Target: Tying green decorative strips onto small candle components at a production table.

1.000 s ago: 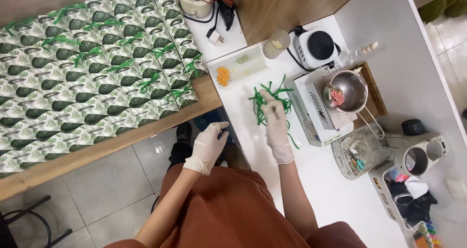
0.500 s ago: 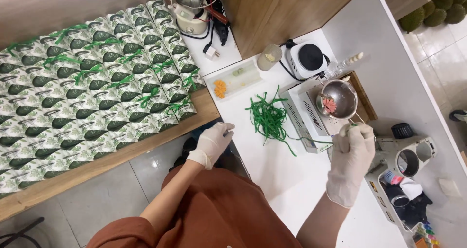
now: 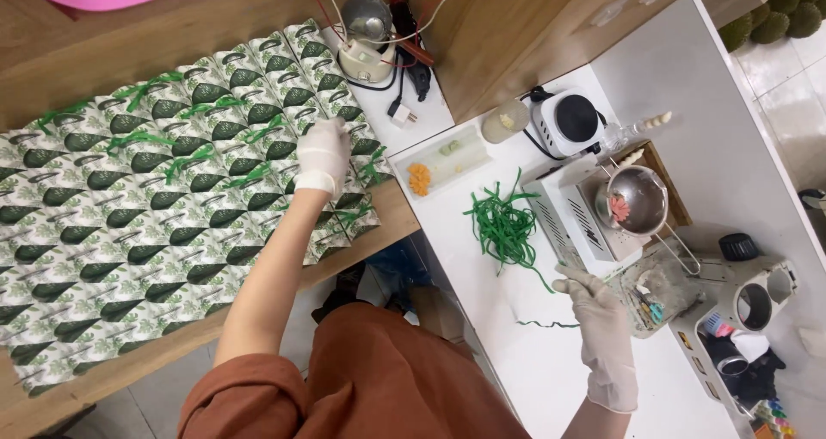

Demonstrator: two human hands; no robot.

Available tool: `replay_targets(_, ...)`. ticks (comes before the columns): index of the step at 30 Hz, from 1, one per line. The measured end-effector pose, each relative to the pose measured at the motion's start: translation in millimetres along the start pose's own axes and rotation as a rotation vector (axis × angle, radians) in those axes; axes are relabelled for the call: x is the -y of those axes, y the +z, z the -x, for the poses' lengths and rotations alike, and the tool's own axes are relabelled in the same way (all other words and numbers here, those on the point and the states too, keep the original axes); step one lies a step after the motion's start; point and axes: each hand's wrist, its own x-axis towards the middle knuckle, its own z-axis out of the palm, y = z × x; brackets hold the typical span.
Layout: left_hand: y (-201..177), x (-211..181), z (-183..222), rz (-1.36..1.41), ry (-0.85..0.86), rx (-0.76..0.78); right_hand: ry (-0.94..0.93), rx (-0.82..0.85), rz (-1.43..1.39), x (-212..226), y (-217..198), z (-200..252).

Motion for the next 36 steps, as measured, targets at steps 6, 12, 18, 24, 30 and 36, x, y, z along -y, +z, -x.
replay_targets(6,72,28,-84,-0.406,0.165,-0.261,-0.065,-0.179,-0.032,15,12,13)
replay_targets(12,95,45,-110,-0.546,0.261,-0.177,0.06,-0.272,-0.003,16,19,34)
replay_targets(18,105,51,-122,-0.575,0.308,-0.236,0.098,-0.306,-0.037,9,24,43)
replay_targets(24,45,1,-114,-0.497,0.347,-0.291,0.111,-0.337,-0.042,17,28,42)
replay_targets(30,-21,-68,-49,-0.487,0.377,-0.315,0.101,-0.325,-0.087,16,31,38)
replay_targets(36,-38,-127,53,0.154,0.243,0.173,0.0,-0.21,-0.067,-4,26,24)
